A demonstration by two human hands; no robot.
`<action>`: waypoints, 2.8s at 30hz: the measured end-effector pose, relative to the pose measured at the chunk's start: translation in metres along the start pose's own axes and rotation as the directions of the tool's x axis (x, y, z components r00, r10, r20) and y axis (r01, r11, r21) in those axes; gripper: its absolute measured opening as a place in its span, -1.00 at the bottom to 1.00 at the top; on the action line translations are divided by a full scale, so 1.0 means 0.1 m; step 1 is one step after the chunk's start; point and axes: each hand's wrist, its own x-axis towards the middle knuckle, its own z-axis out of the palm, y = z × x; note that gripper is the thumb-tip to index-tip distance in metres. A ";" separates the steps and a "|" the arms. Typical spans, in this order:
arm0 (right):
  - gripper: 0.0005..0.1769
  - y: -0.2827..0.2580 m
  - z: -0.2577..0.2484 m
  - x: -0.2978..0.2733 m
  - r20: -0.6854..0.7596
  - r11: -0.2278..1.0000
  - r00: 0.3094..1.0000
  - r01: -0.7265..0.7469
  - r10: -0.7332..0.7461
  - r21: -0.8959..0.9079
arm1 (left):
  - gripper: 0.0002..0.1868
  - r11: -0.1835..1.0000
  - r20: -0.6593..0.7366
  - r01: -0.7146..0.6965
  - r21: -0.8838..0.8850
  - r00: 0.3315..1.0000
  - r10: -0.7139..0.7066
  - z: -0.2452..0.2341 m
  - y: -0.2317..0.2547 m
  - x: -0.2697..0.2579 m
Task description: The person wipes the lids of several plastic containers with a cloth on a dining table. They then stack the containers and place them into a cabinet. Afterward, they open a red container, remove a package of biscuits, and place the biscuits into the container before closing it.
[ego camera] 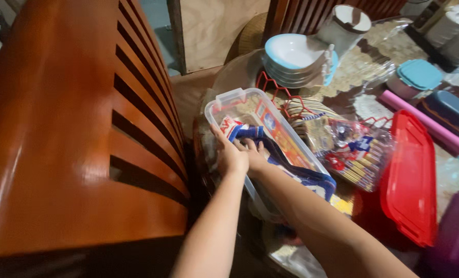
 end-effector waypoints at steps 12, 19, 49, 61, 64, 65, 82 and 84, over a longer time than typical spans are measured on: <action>-0.31 -0.06 -0.65 0.14 -0.098 0.966 0.993 -0.085 0.063 -0.244 | 0.23 0.995 0.028 0.069 0.068 0.997 -0.071 -0.07 0.05 -0.04; -0.52 -0.06 -0.82 -0.81 -0.033 0.906 0.996 -0.090 0.084 -0.413 | 0.22 0.996 -0.064 -0.002 0.086 0.998 0.008 0.00 0.10 -0.05; -0.04 -0.15 -1.43 0.23 -0.334 0.772 0.943 -0.204 -0.010 -0.602 | -0.51 0.999 -0.009 -0.013 0.034 1.000 0.014 0.30 -0.22 0.05; -0.40 0.53 -0.59 -0.65 -0.340 0.528 0.872 -0.115 -0.352 -0.842 | -0.49 0.991 0.014 -0.115 0.062 0.993 0.115 0.32 -0.20 -0.06; -0.60 0.54 -0.53 -0.46 -0.043 0.641 0.999 -0.044 0.017 -0.766 | -0.41 0.949 0.186 0.016 0.314 0.979 -0.078 0.22 0.02 -0.19; -0.59 0.51 -0.51 -0.37 -0.108 0.760 0.991 -0.128 0.077 -0.638 | -0.40 0.945 0.207 0.015 0.328 0.974 -0.088 0.15 0.08 -0.23; -0.18 0.07 -0.44 -1.28 -0.094 0.958 0.995 0.007 -0.035 -0.287 | -0.46 0.949 0.179 0.069 0.308 0.975 -0.128 0.11 0.15 -0.19; -0.30 -0.16 -0.52 -1.57 0.181 0.969 0.964 -0.158 0.192 -0.189 | -0.41 0.961 0.160 0.002 0.277 0.986 -0.048 0.17 0.07 -0.11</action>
